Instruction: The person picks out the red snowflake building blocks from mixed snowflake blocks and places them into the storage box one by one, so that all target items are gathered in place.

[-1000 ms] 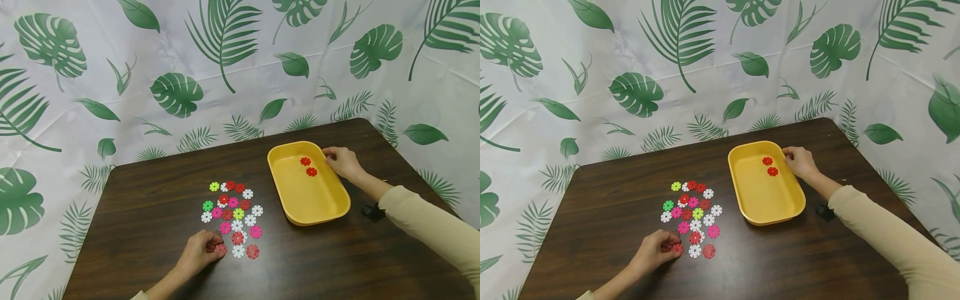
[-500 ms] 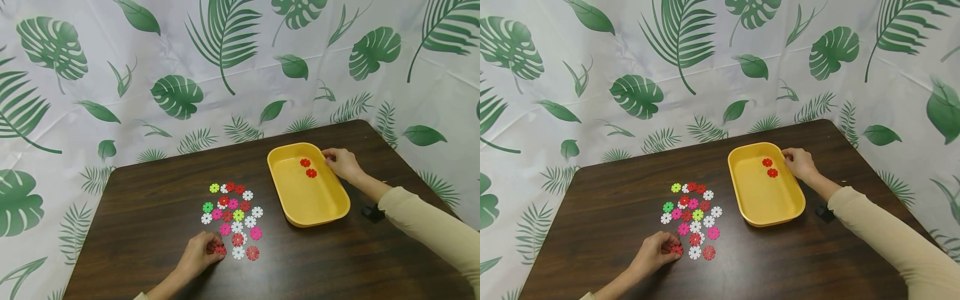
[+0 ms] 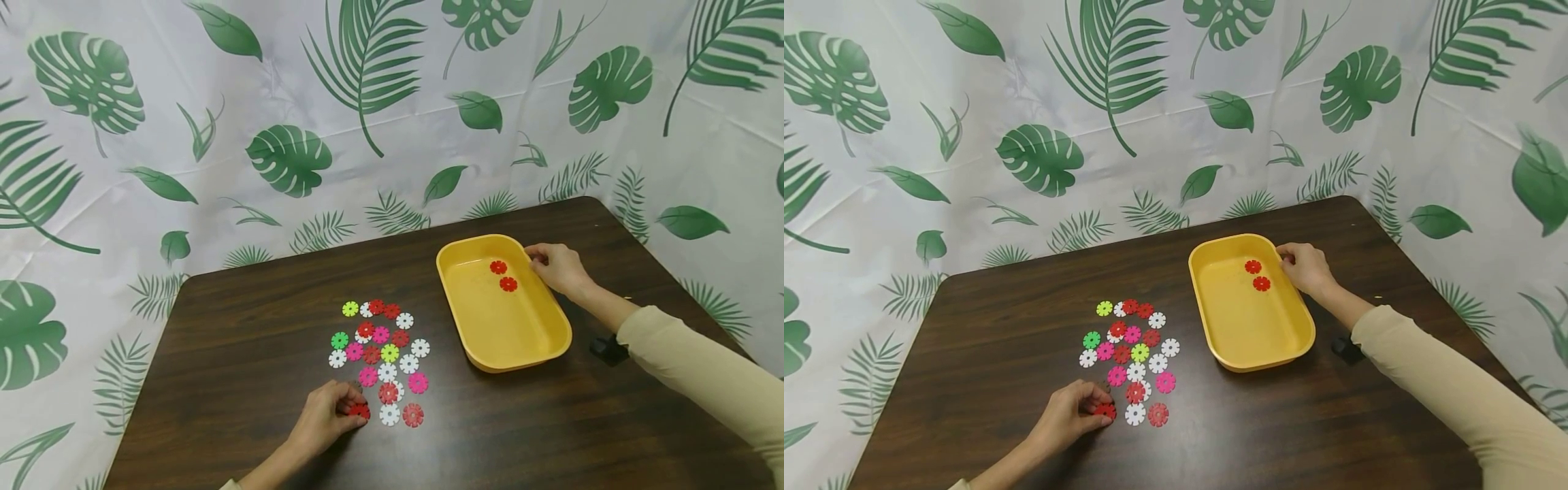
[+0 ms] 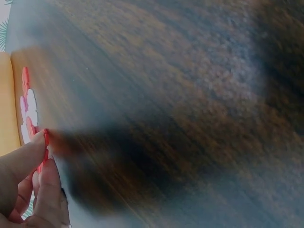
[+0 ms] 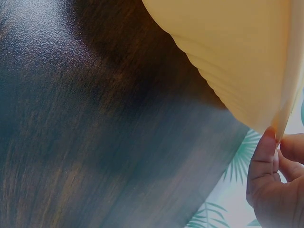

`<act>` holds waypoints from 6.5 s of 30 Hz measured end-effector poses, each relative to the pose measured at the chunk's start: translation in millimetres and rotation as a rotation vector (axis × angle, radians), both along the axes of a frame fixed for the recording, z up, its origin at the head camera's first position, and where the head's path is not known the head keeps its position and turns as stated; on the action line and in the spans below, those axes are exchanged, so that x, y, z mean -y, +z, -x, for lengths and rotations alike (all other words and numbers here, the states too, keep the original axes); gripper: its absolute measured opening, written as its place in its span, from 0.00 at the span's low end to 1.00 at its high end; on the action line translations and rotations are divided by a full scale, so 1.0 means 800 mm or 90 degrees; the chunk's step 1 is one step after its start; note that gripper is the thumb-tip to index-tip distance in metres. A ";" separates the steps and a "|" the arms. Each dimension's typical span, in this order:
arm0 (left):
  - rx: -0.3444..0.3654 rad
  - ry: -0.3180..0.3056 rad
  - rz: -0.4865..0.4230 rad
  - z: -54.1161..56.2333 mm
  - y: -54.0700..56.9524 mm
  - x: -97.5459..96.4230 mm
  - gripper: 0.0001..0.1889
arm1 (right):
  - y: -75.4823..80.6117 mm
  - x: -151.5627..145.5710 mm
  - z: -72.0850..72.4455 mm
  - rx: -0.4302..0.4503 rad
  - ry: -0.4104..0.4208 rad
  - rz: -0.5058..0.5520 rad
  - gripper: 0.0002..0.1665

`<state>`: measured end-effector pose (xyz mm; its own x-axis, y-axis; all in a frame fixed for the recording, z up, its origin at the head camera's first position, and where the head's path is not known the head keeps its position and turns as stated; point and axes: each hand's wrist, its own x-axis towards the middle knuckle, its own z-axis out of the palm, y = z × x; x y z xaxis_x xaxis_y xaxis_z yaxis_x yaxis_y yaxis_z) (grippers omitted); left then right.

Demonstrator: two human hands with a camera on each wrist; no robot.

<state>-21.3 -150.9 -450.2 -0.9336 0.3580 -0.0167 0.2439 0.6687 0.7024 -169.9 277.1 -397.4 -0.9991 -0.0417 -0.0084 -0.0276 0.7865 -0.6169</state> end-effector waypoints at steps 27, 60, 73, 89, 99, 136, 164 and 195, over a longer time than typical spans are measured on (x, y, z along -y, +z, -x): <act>0.162 0.046 -0.164 0.025 0.019 -0.005 0.09 | -0.001 -0.001 0.002 -0.003 -0.003 0.000 0.20; 0.352 0.155 -0.488 0.165 0.090 -0.225 0.14 | 0.000 -0.003 -0.001 -0.018 -0.009 -0.003 0.19; 0.378 0.210 -0.487 0.170 0.068 -0.319 0.10 | 0.002 -0.005 -0.001 -0.039 -0.004 -0.010 0.17; 0.374 0.340 -0.411 0.163 0.039 -0.370 0.07 | 0.000 -0.005 -0.001 -0.024 -0.024 -0.004 0.18; 0.344 0.363 -0.331 0.166 0.029 -0.376 0.09 | -0.002 -0.005 -0.001 -0.007 -0.033 0.009 0.18; 0.293 0.268 -0.270 0.152 0.037 -0.375 0.20 | -0.001 -0.005 -0.003 -0.022 -0.029 0.005 0.17; 0.362 0.078 -0.422 0.144 0.080 -0.315 0.21 | 0.000 -0.006 -0.003 -0.019 -0.028 -0.004 0.18; 0.290 0.109 -0.440 0.152 0.097 -0.140 0.22 | -0.002 -0.004 -0.002 -0.011 -0.008 0.000 0.19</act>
